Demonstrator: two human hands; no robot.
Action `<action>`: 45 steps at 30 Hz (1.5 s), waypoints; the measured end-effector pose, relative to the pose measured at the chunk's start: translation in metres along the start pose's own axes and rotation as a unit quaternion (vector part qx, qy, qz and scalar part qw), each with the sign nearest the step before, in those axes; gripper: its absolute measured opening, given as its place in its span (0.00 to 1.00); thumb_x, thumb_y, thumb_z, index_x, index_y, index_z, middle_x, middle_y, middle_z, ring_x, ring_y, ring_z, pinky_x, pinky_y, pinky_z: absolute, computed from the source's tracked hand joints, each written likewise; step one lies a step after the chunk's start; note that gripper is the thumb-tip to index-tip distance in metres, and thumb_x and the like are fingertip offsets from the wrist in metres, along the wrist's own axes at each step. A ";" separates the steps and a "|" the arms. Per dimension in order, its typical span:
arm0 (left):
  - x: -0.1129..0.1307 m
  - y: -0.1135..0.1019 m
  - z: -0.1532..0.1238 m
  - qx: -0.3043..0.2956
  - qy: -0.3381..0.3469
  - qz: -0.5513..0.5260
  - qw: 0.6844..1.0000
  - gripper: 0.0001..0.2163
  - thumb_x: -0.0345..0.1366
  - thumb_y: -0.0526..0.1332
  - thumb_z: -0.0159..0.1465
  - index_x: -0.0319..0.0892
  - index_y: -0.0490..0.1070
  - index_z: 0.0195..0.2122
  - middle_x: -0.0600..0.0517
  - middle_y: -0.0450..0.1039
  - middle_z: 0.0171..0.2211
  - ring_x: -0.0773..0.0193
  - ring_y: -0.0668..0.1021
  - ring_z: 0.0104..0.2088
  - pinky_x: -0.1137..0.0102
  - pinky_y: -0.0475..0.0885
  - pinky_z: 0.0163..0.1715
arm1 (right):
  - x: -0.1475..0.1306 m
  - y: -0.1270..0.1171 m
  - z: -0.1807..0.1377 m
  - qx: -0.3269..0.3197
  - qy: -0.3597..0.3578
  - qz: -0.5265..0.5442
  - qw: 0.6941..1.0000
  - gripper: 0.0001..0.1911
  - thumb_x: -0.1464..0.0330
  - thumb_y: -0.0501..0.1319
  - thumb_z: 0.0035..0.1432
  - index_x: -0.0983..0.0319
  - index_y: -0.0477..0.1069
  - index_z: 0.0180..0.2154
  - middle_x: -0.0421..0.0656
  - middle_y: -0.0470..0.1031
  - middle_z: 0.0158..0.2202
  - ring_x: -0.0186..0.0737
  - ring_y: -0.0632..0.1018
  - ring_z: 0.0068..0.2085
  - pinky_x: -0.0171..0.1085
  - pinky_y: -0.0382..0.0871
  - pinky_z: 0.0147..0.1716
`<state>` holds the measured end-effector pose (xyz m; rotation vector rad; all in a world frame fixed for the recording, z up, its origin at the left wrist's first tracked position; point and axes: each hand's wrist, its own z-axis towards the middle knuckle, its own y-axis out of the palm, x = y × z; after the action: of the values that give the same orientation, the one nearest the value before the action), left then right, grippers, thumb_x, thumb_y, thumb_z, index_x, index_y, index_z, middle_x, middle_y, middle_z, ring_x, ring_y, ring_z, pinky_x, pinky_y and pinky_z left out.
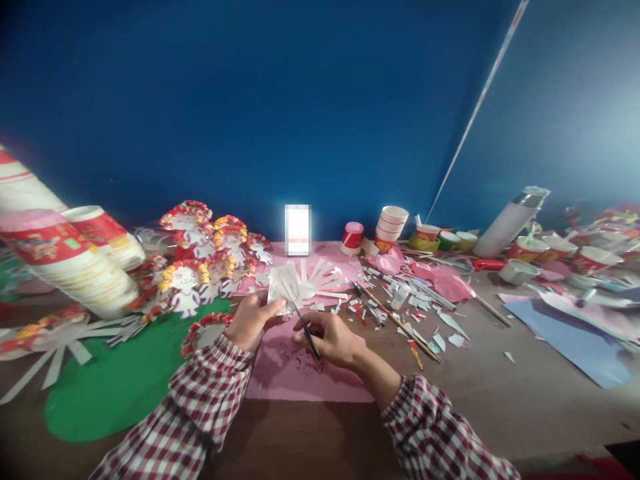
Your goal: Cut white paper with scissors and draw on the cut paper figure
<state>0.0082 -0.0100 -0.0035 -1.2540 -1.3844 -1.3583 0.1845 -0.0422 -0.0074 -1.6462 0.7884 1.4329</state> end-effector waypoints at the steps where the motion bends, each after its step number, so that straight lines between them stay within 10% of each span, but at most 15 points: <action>1: 0.000 0.000 0.000 -0.003 0.000 -0.001 1.000 0.13 0.38 0.66 0.48 0.39 0.74 0.33 0.51 0.72 0.30 0.65 0.73 0.31 0.74 0.73 0.26 | 0.000 0.000 0.000 0.001 -0.001 0.000 1.000 0.20 0.58 0.64 0.48 0.68 0.68 0.36 0.36 0.62 0.20 0.27 0.61 0.21 0.28 0.54 0.19; 45: 0.010 0.008 -0.005 0.018 -0.074 -0.071 0.995 0.09 0.35 0.66 0.46 0.40 0.73 0.30 0.52 0.72 0.29 0.66 0.72 0.32 0.74 0.70 0.25 | 0.000 -0.003 0.001 -0.029 -0.030 0.046 0.998 0.23 0.56 0.63 0.49 0.68 0.68 0.39 0.37 0.63 0.23 0.28 0.64 0.23 0.29 0.56 0.21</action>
<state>0.0139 -0.0146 0.0085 -1.2746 -1.6208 -1.3512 0.1864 -0.0399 -0.0075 -1.6210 0.8046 1.5766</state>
